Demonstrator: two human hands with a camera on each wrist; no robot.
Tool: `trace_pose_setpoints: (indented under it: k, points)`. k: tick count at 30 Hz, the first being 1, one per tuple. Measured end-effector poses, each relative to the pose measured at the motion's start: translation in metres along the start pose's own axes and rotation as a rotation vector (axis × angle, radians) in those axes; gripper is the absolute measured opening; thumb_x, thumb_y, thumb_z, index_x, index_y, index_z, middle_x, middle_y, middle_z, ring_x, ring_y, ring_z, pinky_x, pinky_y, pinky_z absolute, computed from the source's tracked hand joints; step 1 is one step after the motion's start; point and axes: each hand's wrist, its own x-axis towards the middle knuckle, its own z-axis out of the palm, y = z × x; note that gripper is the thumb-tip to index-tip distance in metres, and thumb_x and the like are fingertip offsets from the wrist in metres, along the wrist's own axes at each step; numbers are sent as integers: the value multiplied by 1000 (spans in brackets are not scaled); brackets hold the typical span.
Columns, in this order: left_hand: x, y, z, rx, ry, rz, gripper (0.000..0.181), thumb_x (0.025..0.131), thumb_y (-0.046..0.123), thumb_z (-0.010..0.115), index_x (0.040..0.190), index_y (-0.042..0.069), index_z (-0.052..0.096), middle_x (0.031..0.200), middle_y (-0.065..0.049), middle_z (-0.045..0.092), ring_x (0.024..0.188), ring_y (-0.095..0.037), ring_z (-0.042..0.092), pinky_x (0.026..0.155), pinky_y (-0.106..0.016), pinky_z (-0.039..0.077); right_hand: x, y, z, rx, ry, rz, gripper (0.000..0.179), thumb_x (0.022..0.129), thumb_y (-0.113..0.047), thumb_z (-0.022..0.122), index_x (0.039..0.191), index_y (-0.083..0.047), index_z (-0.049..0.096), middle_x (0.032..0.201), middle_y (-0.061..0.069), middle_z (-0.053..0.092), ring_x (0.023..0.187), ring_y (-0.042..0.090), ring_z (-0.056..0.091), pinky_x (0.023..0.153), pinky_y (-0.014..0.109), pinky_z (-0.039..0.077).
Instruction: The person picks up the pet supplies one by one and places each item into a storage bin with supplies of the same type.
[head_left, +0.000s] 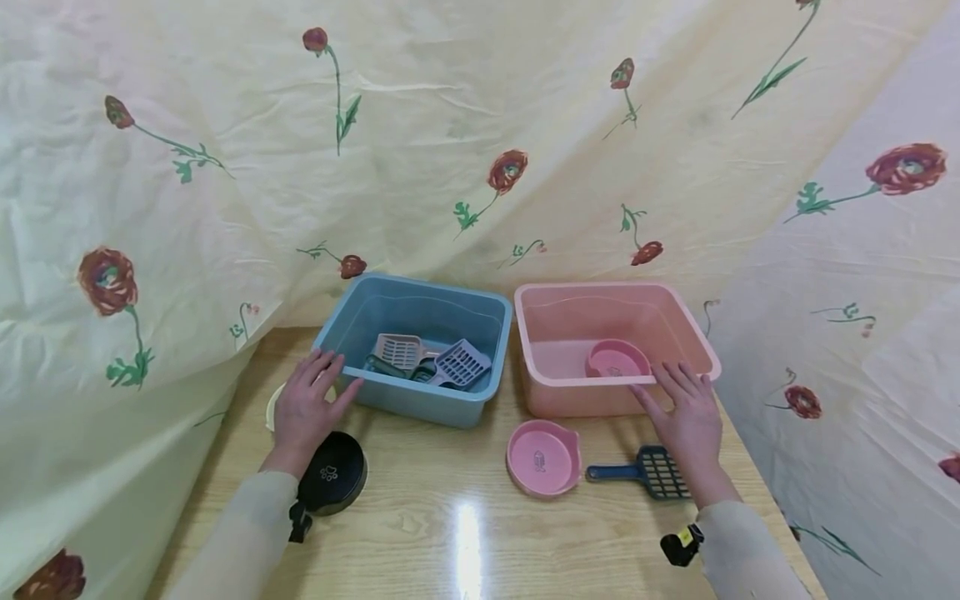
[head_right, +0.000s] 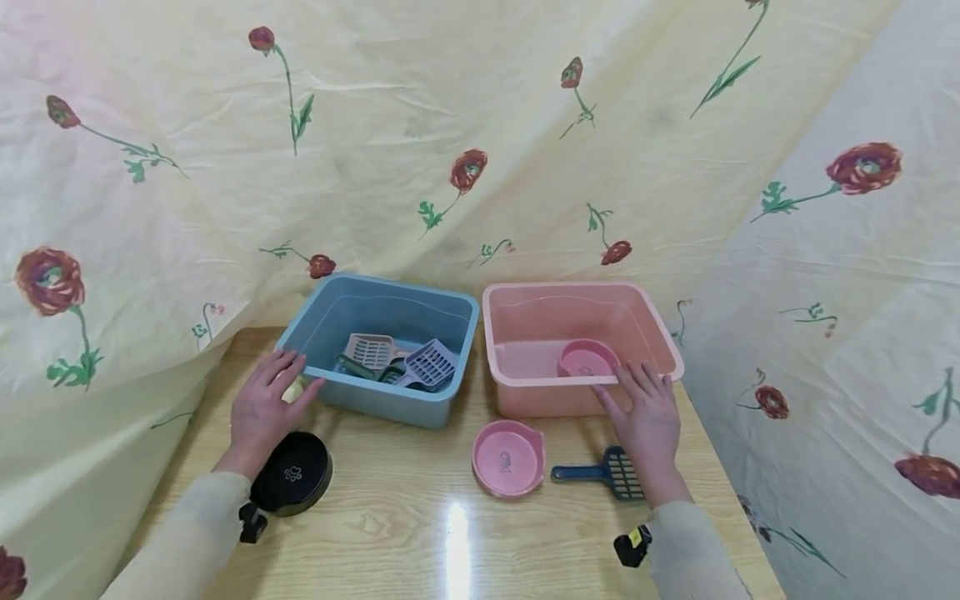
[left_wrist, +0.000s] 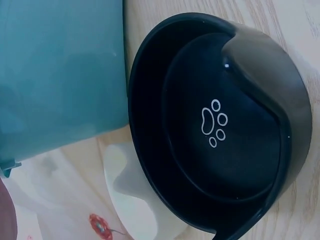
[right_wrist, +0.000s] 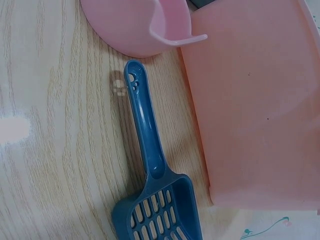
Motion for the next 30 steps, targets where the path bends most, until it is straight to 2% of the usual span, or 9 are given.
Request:
trace_pose_setpoints:
  k: [1, 2, 7, 9, 15, 21, 25, 30]
  points:
    - [1, 0, 0, 1, 9, 7, 78, 106, 67, 49, 125, -3, 76, 125, -26, 73, 124, -47, 66, 102, -60, 56, 0, -1, 0, 0, 0, 0, 72, 99, -60, 69, 144, -5, 66, 145, 26, 63, 146, 46, 49, 131, 54, 22]
    - [1, 1, -1, 4, 19, 17, 83, 106, 70, 41, 123, -3, 77, 123, -26, 74, 122, -46, 67, 100, -60, 57, 0, -1, 0, -1, 2, -1, 70, 98, -58, 72, 144, -5, 66, 144, 26, 63, 146, 46, 49, 131, 54, 22]
    - [2, 0, 1, -13, 53, 47, 80, 107, 68, 42, 118, -3, 78, 116, -24, 76, 114, -45, 70, 93, -59, 60, 1, -2, 0, -2, 4, 2, 64, 90, -35, 87, 143, -4, 67, 144, 25, 63, 144, 47, 50, 131, 55, 23]
    - [2, 0, 1, -19, 62, 51, 78, 107, 67, 44, 117, -3, 78, 115, -24, 77, 111, -45, 72, 91, -59, 61, 2, -2, 0, -2, 1, 5, 64, 89, -32, 88, 143, -5, 67, 144, 25, 63, 144, 47, 50, 131, 54, 23]
    - [3, -2, 2, -9, 42, 64, 77, 108, 65, 43, 118, -3, 78, 115, -24, 76, 110, -44, 73, 92, -58, 61, 3, -3, -3, -6, -7, 3, 64, 89, -34, 87, 142, -4, 68, 144, 25, 63, 144, 47, 51, 131, 55, 23]
    - [3, -4, 0, 5, 40, 102, 77, 109, 64, 40, 114, -3, 79, 112, -23, 77, 108, -44, 72, 88, -58, 62, 6, -5, -9, -33, -73, -18, 69, 97, -54, 75, 143, -3, 66, 147, 25, 61, 145, 47, 50, 129, 57, 25]
    - [5, -6, -2, 11, 40, 157, 71, 111, 59, 43, 110, -3, 79, 109, -21, 77, 104, -43, 72, 85, -58, 63, 9, -5, -16, -52, -134, -21, 71, 97, -55, 74, 144, -2, 65, 149, 26, 58, 144, 48, 49, 128, 59, 26]
    - [8, -10, -4, 11, 20, 264, 57, 113, 46, 51, 110, -4, 78, 106, -21, 75, 97, -42, 72, 80, -57, 64, 10, -2, -23, -43, -193, -16, 74, 97, -54, 75, 146, -1, 63, 152, 28, 55, 146, 49, 47, 128, 59, 25]
